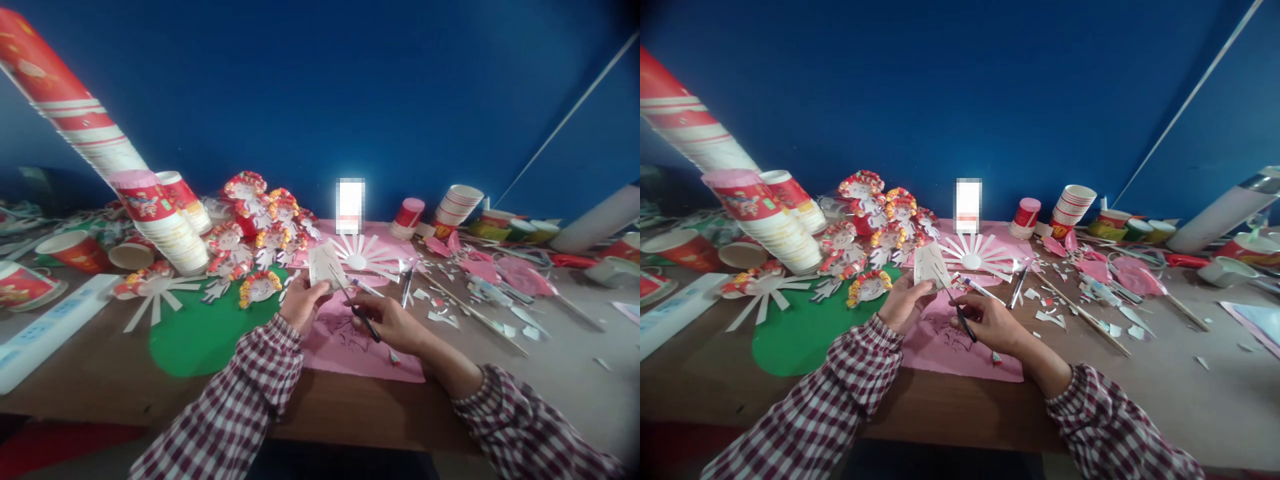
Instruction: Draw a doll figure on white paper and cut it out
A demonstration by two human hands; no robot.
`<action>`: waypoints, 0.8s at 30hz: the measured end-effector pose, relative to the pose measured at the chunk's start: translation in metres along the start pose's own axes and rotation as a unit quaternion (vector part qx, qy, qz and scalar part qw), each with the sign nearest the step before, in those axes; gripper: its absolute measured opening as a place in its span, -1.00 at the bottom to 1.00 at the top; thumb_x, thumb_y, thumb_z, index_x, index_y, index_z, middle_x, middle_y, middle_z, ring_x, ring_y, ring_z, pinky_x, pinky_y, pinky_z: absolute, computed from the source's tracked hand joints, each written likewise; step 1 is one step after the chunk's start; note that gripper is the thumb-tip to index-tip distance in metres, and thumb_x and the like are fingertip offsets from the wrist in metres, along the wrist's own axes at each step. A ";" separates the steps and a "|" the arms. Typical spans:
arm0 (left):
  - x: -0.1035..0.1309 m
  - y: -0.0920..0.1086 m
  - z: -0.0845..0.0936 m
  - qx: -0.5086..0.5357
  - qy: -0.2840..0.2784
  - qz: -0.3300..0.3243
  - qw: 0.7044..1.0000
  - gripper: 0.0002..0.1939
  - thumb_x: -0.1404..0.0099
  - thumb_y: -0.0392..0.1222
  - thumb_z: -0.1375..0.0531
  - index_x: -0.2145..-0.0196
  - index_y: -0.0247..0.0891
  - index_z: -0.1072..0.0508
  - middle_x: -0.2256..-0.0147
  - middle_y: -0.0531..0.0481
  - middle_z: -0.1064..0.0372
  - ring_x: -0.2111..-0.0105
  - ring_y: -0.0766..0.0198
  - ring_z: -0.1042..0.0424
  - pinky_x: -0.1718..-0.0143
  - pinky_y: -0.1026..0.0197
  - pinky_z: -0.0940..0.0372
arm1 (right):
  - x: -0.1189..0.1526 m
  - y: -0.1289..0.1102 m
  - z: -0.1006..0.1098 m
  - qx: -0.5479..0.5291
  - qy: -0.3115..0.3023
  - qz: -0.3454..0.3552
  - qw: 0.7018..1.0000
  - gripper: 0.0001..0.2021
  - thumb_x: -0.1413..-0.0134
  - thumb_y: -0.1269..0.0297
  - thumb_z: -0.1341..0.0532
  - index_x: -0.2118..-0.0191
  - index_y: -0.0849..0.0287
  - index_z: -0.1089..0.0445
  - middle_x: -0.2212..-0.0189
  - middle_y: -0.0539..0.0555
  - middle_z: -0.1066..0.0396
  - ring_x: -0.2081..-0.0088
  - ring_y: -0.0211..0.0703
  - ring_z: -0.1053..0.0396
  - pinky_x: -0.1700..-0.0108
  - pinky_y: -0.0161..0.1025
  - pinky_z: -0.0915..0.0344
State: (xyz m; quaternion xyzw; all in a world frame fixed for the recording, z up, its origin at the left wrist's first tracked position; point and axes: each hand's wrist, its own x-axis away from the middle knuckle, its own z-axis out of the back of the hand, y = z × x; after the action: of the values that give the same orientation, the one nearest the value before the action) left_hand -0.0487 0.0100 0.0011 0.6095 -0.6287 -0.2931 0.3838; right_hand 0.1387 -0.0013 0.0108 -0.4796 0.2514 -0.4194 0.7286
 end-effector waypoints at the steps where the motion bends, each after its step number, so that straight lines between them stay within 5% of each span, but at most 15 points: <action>1: 0.000 0.000 0.000 0.001 0.000 0.001 1.000 -0.65 0.13 -0.29 -0.37 0.31 -0.32 -0.48 0.36 -0.02 -0.48 0.37 0.32 -0.43 0.36 0.28 -0.28 | 0.000 0.001 0.000 -0.002 -0.001 0.001 1.000 -0.58 0.00 0.09 -0.27 0.06 0.26 -0.41 0.43 0.05 -0.42 0.45 -0.26 -0.35 0.42 -0.33 -0.31; 24: 0.002 0.001 -0.002 -0.001 -0.014 0.004 1.000 -0.67 0.07 -0.31 -0.34 0.27 -0.35 -0.48 0.34 -0.05 -0.49 0.34 0.30 -0.44 0.34 0.28 -0.31 | -0.001 0.000 0.000 -0.003 -0.020 -0.004 1.000 -0.53 -0.03 0.06 -0.24 0.03 0.32 -0.38 0.49 0.03 -0.35 0.48 -0.28 -0.25 0.43 -0.31 -0.27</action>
State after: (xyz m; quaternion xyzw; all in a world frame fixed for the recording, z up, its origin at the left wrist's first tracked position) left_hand -0.0478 0.0088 0.0031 0.6028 -0.6360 -0.3008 0.3763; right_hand 0.1384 -0.0008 0.0110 -0.4909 0.2357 -0.4122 0.7304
